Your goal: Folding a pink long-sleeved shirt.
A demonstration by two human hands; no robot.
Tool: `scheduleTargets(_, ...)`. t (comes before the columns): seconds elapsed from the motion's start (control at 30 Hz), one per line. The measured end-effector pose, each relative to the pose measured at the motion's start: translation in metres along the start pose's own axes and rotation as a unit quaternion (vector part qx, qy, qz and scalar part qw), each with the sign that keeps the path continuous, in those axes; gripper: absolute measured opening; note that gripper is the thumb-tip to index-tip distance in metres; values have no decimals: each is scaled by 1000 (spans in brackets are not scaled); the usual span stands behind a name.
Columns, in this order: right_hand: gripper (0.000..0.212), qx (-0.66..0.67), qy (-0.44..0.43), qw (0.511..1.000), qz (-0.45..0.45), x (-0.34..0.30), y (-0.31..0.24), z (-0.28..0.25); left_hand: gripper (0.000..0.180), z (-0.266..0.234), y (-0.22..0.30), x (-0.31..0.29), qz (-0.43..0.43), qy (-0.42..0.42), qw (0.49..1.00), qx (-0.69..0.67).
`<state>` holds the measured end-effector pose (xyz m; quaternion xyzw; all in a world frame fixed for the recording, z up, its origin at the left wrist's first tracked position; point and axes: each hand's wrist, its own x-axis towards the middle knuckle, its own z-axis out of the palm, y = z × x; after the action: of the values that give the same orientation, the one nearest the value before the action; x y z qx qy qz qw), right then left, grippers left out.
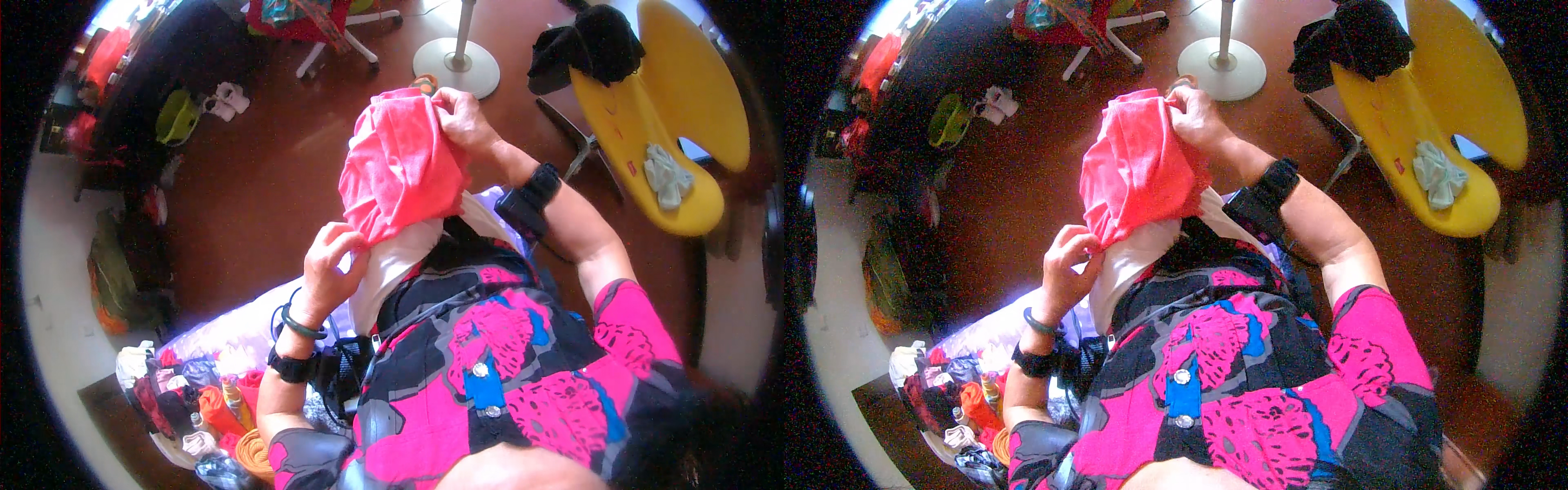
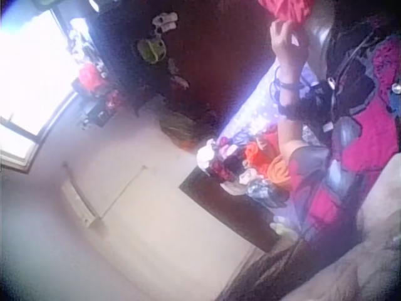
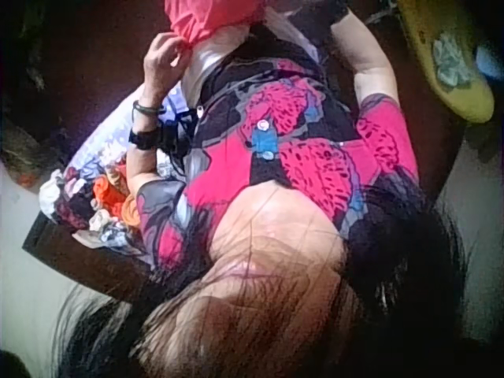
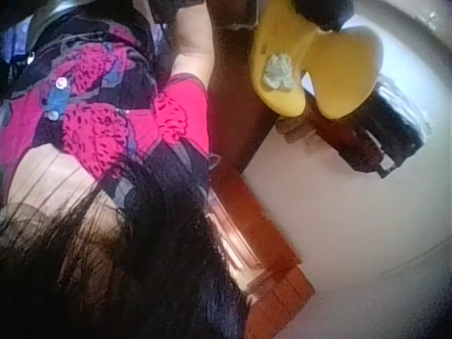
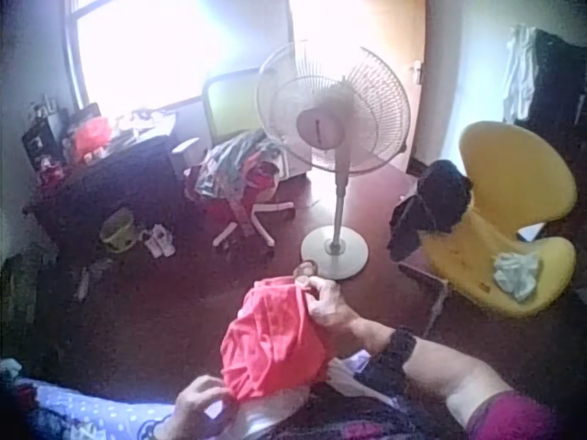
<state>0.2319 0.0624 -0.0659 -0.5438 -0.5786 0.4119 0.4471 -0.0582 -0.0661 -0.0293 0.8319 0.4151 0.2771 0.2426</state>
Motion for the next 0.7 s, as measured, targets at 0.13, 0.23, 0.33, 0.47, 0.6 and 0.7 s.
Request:
scheduleTargets(0.13, 11, 27, 19, 999, -4, 3, 9, 1, 24, -2, -1, 8, -17, -24, 999, -12)
scheduleTargets(0.23, 13, 41, 35, 998, -13, 5, 15, 2, 48, 2, 8, 17, -20, 38, 999, -14)
scheduleTargets(0.33, 13, 35, 32, 999, -11, 3, 11, 1, 37, -1, 12, 18, -39, 2, 999, 19)
scheduleTargets(0.47, 13, 24, 31, 999, -16, 2, 11, 1, 26, -4, 12, 12, -60, -43, 997, 20)
scheduleTargets(0.6, 13, 20, 41, 999, -6, 1, 5, 3, 23, -2, 18, 8, 54, -54, 994, 73)
scheduleTargets(0.7, 15, 36, 47, 998, 10, 1, 6, 2, 30, 2, 24, 20, 64, 8, 995, 82)
